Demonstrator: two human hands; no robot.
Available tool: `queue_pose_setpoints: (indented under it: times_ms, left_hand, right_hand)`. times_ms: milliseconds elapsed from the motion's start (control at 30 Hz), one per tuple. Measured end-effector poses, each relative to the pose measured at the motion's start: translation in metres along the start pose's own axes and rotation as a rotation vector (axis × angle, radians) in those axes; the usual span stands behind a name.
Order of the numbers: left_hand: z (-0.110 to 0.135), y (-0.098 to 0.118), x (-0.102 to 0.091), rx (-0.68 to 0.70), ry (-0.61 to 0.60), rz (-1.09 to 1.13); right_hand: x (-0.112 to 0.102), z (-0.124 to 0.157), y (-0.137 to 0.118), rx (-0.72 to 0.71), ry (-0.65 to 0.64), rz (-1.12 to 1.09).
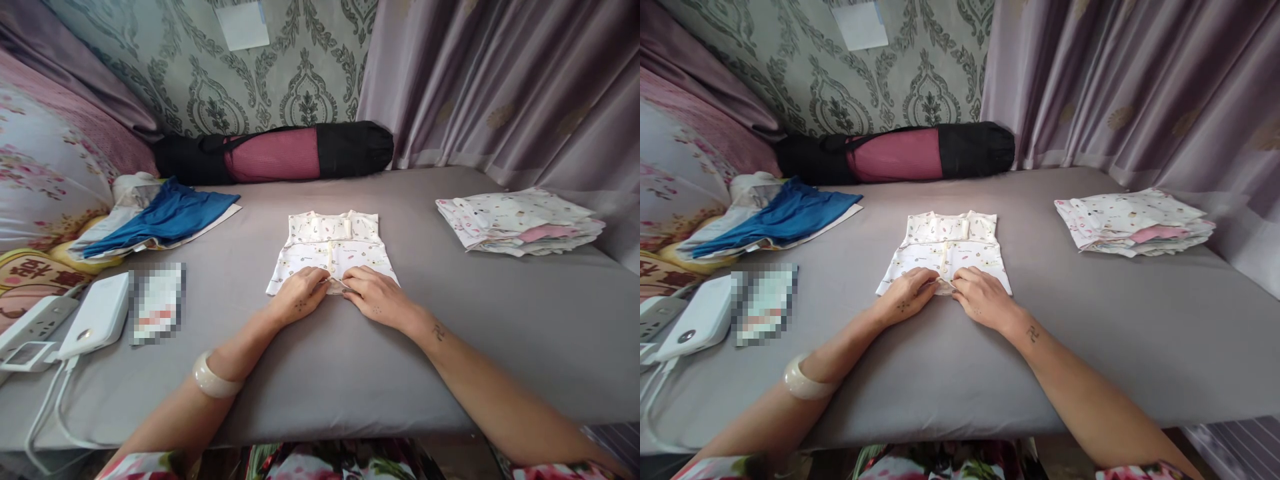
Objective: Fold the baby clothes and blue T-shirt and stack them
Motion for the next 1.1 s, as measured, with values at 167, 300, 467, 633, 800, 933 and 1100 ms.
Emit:
queue_pose_setpoints:
  times_ms: [167, 300, 467, 633, 800, 933, 1100]
  left_hand:
    - [0.001, 0.003, -0.002, 0.037, 0.007, -0.005]
    - [0.001, 0.006, -0.003, 0.055, 0.015, -0.010]
    - [0.000, 0.007, 0.000, 0.083, -0.007, -0.073]
    - [0.000, 0.001, 0.003, 0.078, -0.014, -0.134]
    - [-0.001, 0.003, -0.001, 0.126, 0.023, -0.079]
    - [-0.002, 0.002, -0.006, 0.042, 0.026, 0.039]
    - [-0.003, -0.004, -0.008, -0.021, -0.074, 0.022]
  right_hand:
    - [0.003, -0.002, -0.004, -0.048, 0.024, 0.091]
    - [0.002, -0.004, -0.004, -0.024, 0.058, 0.105]
    - [0.002, -0.007, -0.001, 0.028, 0.116, 0.080]
    - [0.003, -0.009, -0.001, 0.079, 0.125, 0.065]
    - [-0.004, -0.004, 0.002, 0.058, 0.066, 0.095]
    - [-0.018, 0.006, 0.024, 0.137, 0.062, 0.099]
    - [-0.035, 0.017, 0.047, 0.167, -0.025, 0.018]
Point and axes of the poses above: each hand's wrist, its own z-axis away from the middle knuckle, its own x-axis out of the palm, y = z × x, the point moved 4 cm from there along -z, towards the middle knuckle, and after that the axes turned 7 degrees about -z, right-handed, at the moved point
